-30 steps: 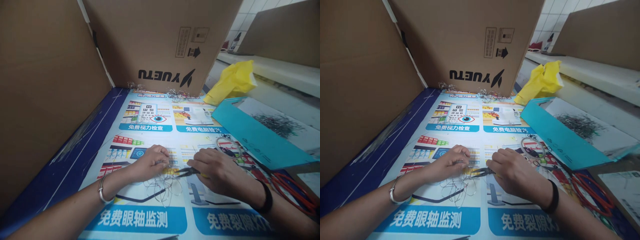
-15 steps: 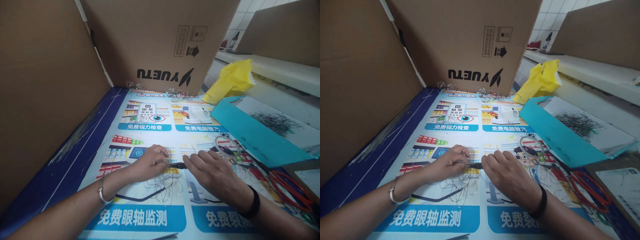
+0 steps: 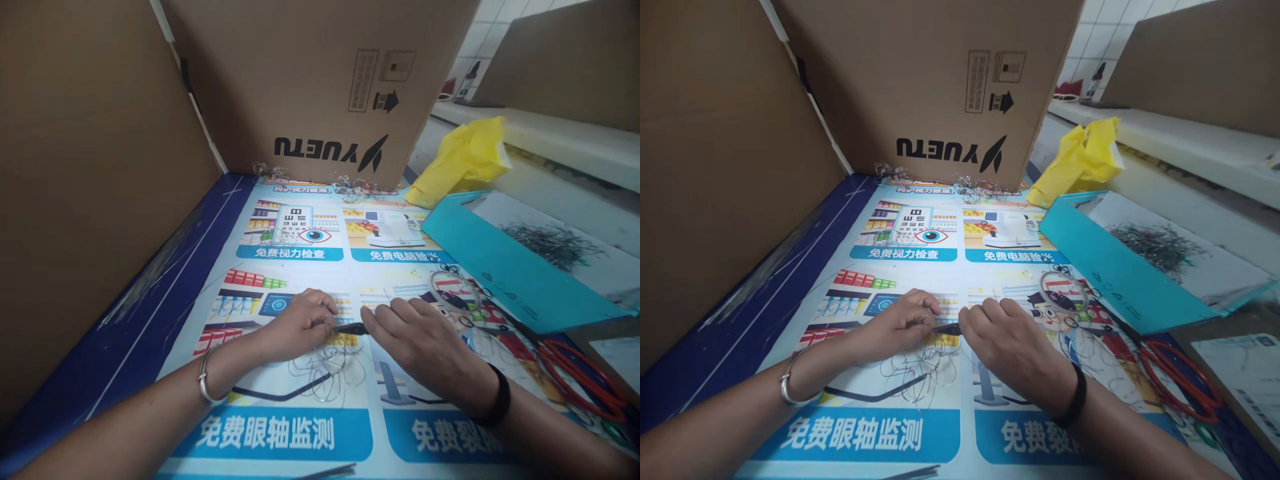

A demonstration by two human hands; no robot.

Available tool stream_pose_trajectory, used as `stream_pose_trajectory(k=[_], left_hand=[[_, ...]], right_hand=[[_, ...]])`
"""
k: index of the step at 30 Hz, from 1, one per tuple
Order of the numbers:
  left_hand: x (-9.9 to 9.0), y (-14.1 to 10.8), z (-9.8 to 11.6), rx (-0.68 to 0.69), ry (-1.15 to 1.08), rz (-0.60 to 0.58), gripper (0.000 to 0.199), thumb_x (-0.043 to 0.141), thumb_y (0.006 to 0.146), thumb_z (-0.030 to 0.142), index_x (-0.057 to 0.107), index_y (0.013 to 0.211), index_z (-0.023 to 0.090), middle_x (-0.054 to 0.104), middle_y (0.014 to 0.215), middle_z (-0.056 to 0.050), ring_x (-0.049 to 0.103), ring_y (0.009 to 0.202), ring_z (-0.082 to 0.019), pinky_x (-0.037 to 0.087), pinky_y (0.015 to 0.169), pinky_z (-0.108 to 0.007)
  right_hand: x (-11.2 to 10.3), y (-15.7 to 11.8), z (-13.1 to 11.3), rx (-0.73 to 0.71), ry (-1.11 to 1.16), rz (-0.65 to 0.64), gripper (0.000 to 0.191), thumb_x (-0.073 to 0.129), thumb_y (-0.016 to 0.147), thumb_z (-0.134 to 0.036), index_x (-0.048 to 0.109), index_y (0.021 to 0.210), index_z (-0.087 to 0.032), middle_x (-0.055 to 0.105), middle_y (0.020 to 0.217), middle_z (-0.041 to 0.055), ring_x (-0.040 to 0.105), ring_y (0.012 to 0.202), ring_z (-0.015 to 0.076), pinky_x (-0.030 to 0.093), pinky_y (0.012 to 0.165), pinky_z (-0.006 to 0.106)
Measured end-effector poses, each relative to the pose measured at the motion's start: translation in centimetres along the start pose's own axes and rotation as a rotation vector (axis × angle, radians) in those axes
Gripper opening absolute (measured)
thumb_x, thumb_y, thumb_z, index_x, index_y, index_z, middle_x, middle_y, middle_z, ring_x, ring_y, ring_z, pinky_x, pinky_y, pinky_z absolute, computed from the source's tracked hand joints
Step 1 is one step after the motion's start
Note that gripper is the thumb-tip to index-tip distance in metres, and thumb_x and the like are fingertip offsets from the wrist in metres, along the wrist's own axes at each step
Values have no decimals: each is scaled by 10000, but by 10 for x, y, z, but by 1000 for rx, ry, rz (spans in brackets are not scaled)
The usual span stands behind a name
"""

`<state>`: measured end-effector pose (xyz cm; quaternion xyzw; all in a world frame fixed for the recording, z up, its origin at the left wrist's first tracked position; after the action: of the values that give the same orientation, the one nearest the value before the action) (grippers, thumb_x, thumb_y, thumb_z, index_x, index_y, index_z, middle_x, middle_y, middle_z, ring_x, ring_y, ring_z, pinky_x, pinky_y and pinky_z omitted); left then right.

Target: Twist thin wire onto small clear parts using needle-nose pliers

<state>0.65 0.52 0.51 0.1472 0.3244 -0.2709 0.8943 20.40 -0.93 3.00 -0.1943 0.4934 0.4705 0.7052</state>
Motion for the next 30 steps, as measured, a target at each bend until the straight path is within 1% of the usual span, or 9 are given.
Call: stream_pose_trajectory(k=[6,12,17,23,26,30], left_hand=[[0,0,-1,4,-34,4,211,437,790,98,534,616,166,570,976,-45,501,981,-186,392,921,-376],[-1,0,1,-6,-61,-16,237,423,795,110,505,579,161,556,978,-50,502,991,-189,400,921,-375],[-1,-1,-1,-6,-84,-20,221,432,788,106,504,588,166,550,979,-46,494,1001,-184,402,931,-370],[-1,-2,-1,5,-82,-39,216,448,783,91,513,589,161,552,975,-49,486,995,-184,391,937,-377],[-1,-2,-1,9,-63,-47,216,458,791,90,527,600,160,557,978,-46,481,1006,-186,383,942,-381],[0,-1,-2,14,-54,-43,219,465,785,80,530,592,158,563,958,-44,489,998,-184,388,934,-375]], right_hand=[[4,1,1,13,30,2,200,477,842,-79,582,1000,-144,570,777,49,435,692,189,244,584,334],[6,0,1,14,63,17,177,482,847,-79,585,974,-148,572,771,45,448,695,183,251,582,319],[9,0,2,13,91,26,157,487,847,-81,586,949,-148,566,757,40,444,682,173,248,569,306],[14,-1,1,13,90,-3,145,504,842,-90,585,937,-162,551,739,29,430,660,168,233,551,306],[17,-1,1,20,101,-18,120,509,840,-97,581,899,-171,536,724,22,421,643,164,219,540,304],[19,0,2,31,134,-13,111,491,849,-95,572,869,-169,529,723,24,416,644,159,219,544,299]])
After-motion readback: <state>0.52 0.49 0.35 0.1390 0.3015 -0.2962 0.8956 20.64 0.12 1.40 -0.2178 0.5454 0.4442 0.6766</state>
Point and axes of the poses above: each hand's wrist, its own y-axis towards the middle knuckle, its own x-axis out of the palm, z = x × y, the point moved 2 cm from there along y, towards the middle knuckle
